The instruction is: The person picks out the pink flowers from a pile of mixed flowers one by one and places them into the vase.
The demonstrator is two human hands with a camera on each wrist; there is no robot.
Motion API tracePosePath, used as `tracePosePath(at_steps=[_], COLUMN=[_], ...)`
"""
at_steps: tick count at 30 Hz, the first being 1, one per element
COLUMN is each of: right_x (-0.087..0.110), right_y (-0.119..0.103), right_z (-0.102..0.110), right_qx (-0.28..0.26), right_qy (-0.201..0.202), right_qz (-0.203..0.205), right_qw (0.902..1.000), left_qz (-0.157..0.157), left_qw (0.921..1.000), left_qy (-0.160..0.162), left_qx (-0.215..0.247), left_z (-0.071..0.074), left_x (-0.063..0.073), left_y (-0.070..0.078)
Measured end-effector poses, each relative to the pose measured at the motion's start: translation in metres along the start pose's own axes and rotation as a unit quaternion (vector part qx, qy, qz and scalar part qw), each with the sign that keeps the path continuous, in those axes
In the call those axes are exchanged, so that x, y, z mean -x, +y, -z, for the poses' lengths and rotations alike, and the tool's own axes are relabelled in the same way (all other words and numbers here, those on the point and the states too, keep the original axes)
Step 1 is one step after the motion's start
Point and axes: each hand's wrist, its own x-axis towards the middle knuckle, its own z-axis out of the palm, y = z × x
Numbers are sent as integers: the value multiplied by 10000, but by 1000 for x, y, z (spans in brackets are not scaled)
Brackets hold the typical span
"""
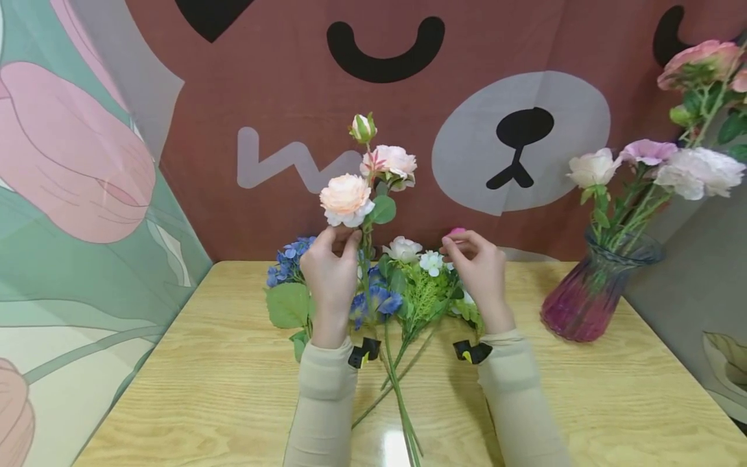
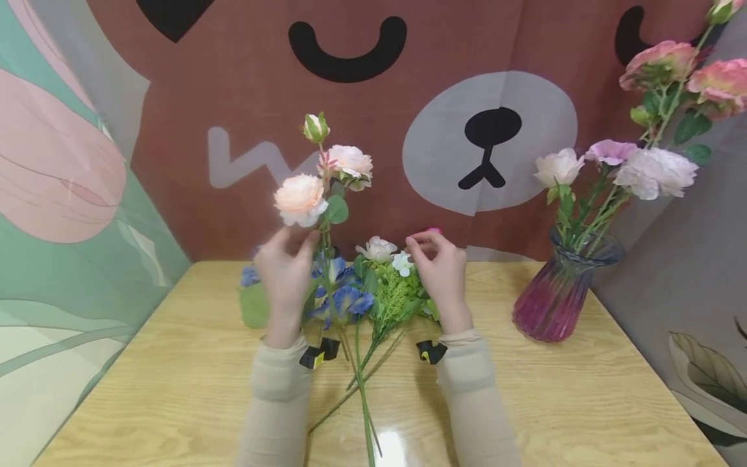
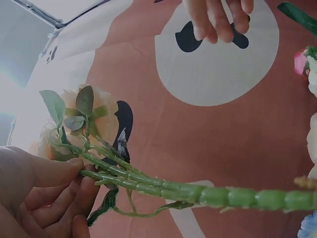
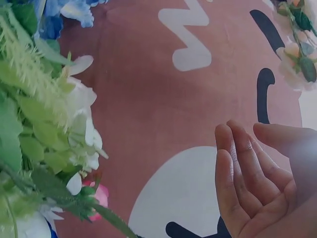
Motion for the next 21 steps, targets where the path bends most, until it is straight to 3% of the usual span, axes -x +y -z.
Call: tracePosePath(at_steps=[8,16,21], right_x=[2,4,4], right_y=[-10,-18,-22], right_z=[-9,-18,-22], right_qx=[59,79,-339], right_qy=[-209,-531,-756], right_qz=[167,354,262], right_qw=[9996,9979,9962], left_qz=[51,41,43], left_qw=[9998,10000,9999], left_qy=[-8,-43,-37], left_qx=[184,71,92], left_z=[-10,-17,-22], left_x=[3,7,9], left_y=[5,7,9])
